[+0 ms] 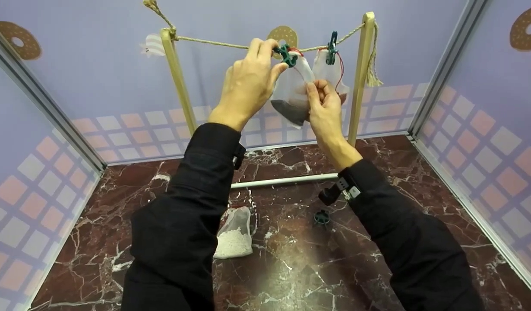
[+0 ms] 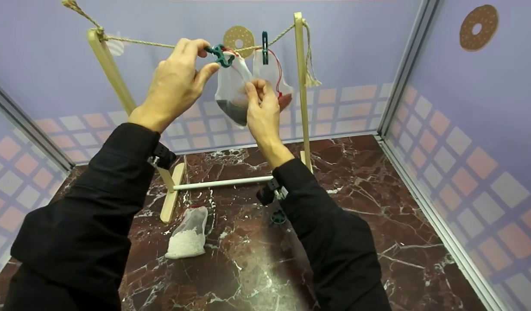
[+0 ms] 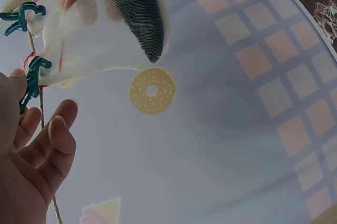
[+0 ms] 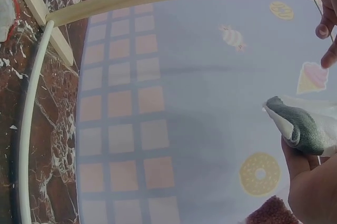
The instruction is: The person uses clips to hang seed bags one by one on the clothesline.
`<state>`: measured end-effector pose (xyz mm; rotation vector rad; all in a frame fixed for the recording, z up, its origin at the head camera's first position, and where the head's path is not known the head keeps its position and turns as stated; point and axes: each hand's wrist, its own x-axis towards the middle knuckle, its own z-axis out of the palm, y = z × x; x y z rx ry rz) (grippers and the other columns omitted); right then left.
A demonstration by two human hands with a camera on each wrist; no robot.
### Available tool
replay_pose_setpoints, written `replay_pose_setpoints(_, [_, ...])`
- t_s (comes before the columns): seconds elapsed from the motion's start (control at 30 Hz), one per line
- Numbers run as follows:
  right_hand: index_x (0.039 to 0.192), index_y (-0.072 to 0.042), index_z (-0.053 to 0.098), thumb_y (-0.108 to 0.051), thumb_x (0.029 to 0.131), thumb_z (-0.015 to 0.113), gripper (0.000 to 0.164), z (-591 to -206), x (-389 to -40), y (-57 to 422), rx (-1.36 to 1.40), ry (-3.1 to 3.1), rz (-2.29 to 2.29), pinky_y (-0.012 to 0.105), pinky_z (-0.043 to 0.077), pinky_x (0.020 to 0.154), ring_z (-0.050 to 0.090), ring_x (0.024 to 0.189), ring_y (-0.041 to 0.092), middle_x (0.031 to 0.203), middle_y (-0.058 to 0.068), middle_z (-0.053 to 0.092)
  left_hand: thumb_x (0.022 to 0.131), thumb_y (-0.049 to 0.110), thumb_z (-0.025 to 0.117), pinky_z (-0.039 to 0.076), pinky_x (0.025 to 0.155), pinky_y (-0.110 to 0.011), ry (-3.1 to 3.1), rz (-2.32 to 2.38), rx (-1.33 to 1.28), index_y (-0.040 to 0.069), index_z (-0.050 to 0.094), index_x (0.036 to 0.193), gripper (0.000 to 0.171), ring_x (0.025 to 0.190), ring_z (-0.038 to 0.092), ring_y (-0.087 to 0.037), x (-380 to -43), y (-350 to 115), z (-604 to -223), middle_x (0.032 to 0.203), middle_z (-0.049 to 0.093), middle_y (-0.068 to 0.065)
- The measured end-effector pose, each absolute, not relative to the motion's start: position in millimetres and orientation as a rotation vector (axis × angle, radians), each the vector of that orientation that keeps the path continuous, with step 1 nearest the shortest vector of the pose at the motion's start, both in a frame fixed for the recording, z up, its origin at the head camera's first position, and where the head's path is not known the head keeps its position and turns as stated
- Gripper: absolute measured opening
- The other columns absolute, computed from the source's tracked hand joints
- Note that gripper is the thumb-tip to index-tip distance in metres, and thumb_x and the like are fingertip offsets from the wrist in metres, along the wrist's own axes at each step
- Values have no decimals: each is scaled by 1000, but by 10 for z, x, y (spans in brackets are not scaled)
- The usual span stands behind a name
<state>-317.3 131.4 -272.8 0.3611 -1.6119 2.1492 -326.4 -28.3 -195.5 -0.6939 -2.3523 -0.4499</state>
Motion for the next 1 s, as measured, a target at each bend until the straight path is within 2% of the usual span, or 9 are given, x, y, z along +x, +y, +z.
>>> replay_pose_setpoints(0.13, [102,7,51,-7,97,52,16,-2769,-3163,1340,344,-1622,2150,19,28,46,37,55,8,70,7,46,97,40,49,54,61,-33,-2355,-458,-697,9,47,133,47,67,59,-21,-3268,-274,-1981,116,51,-6])
replay_pose_setpoints(0.27, [104,8,51,-7,97,53,17,-2822,-3168,1369,342,-1647,2166,19,32,46,41,57,11,82,18,56,99,38,46,53,60,-32,-2352,-487,-689,10,44,138,49,65,57,-20,-3274,-257,-2028,116,51,-6])
replay_pose_setpoints(0.4, [107,7,52,-9,97,54,19,-2927,-3235,1405,333,-1664,2191,27,38,48,48,63,19,95,25,61,101,36,43,50,56,-29,-2354,-528,-707,10,37,145,51,63,54,-18,-3279,-229,-2084,116,51,-5])
replay_pose_setpoints(0.53, [110,1,52,-14,96,55,21,-3064,-3306,1432,307,-1693,2230,35,50,56,55,72,23,100,23,61,102,35,41,50,57,-29,-2347,-555,-734,12,31,148,53,63,53,-18,-3280,-196,-2138,116,51,-5])
replay_pose_setpoints(0.63, [112,-2,51,-17,96,57,22,-3143,-3318,1435,296,-1702,2272,40,56,67,59,78,24,102,20,61,101,34,42,51,60,-30,-2337,-575,-756,14,29,150,54,65,54,-18,-3277,-170,-2171,116,51,-5])
replay_pose_setpoints(0.8, [115,-5,49,-16,96,56,23,-3220,-3301,1451,304,-1703,2328,46,54,81,64,89,31,105,18,60,100,29,47,51,65,-28,-2335,-587,-830,17,21,152,60,72,56,-17,-3268,-120,-2210,119,49,-5])
replay_pose_setpoints(1.0, [118,-4,47,-15,97,55,24,-3299,-3270,1511,315,-1743,2334,46,53,82,63,99,38,111,20,58,98,24,52,49,79,-27,-2345,-550,-869,16,13,153,69,93,53,-18,-3271,-50,-2258,126,46,-5])
